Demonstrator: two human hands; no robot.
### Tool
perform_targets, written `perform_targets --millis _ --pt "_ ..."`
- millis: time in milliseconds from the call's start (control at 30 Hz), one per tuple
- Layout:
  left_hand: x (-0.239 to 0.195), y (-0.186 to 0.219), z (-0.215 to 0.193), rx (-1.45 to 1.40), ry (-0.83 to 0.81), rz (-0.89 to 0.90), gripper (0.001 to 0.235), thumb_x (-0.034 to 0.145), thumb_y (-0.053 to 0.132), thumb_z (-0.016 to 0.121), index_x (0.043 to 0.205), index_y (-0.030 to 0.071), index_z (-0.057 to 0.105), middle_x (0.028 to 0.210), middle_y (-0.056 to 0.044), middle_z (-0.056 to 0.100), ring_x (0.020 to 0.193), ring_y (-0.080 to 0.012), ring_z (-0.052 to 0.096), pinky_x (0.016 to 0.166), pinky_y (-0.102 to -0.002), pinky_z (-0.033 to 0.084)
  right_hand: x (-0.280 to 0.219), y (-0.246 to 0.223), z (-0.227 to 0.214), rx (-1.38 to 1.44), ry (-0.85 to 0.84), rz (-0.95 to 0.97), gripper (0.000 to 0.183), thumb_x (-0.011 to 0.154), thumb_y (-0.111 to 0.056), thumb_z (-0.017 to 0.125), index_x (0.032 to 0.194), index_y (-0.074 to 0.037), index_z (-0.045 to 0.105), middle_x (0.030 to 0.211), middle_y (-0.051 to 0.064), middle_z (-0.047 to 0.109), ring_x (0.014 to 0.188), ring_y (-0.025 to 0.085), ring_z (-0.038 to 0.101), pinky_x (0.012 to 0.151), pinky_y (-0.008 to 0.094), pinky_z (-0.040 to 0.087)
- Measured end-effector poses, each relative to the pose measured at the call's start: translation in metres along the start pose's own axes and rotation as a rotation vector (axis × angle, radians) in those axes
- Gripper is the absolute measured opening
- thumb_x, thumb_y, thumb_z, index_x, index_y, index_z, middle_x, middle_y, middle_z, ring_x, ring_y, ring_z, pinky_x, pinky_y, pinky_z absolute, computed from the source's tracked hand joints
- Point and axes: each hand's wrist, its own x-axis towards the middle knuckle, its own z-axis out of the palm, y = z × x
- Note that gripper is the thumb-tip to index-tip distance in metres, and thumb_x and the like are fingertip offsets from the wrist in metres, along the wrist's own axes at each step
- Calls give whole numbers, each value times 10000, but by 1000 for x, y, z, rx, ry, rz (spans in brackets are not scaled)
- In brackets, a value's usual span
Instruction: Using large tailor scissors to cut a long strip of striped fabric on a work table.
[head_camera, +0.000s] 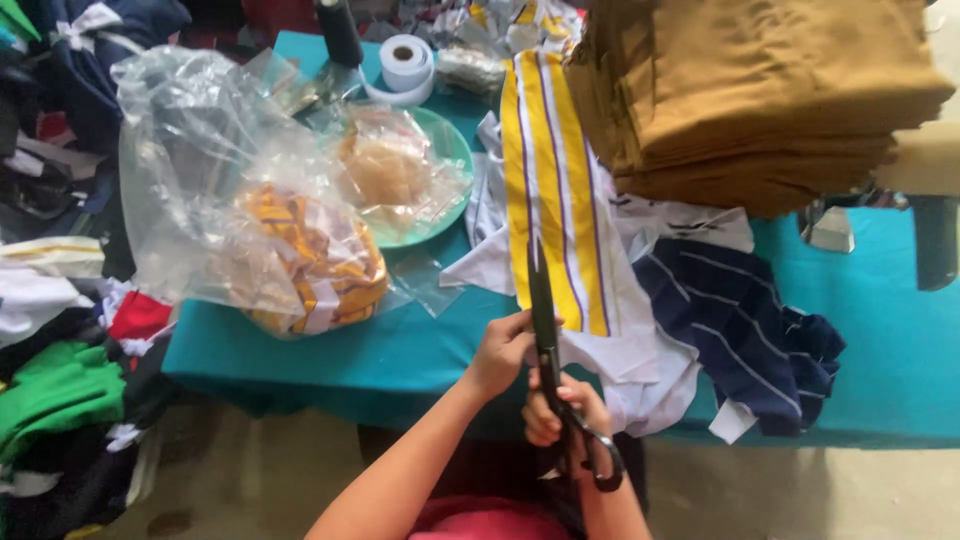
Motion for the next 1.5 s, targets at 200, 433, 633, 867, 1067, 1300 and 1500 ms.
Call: perform_targets --millis 200,433,633,867,1067,1300,1500 --pt "9 -13 -12 11 16 105 248 1012 159 491 1017 67 722 942 -23 684 841 -130 579 731 -272 452 6 -5 44 60 20 20 353 956 -269 507 1183 1 490 593 53 396 500 176 356 480 319 305" --pt "-11 11 11 422 264 220 411 997 194 576 1407 195 553 758 -9 613 570 -107 526 539 -272 443 -3 -22 72 -74 52 -21 247 995 -297 531 956 -78 426 566 33 381 463 160 350 449 302 350" --pt "-52 40 30 1054 311 146 747 913 265 746 1564 264 379 1656 -265 159 1511 -495 195 1145 -598 319 -5 -44 82 -349 149 -211 238 950 -244 570 897 -62 425 661 143 480 565 273 485 572 381 458" --pt "-67 38 45 50 148 -196 437 988 359 519 1322 99 627 1315 -70 676 1172 -153 649 926 -288 586 3 -61 85 -904 305 -313 274 886 -312 586 877 -39 589 966 163 623 933 267 599 839 396 484" --pt "-62 70 57 263 36 -274 270 870 337 759 1001 127 650 856 -41 707 721 -135 654 676 -265 563 2 -72 112 -1389 727 18 310 929 -272 521 1125 -116 705 1147 33 687 1116 161 636 1007 309 456" --pt "-55 42 58 173 162 -96 307 940 374 700 833 101 607 581 -48 646 451 -142 619 465 -276 528 -30 -75 130 -1530 514 171 478 933 -300 666 1381 -137 643 1028 -9 778 820 96 668 748 251 546" --pt "-53 30 59 159 98 -53 332 915 375 735 841 73 618 584 -67 653 459 -148 641 462 -265 546 -51 -72 112 -1547 569 -76 431 898 -202 722 1312 -79 713 1241 37 821 1104 104 752 949 269 580"
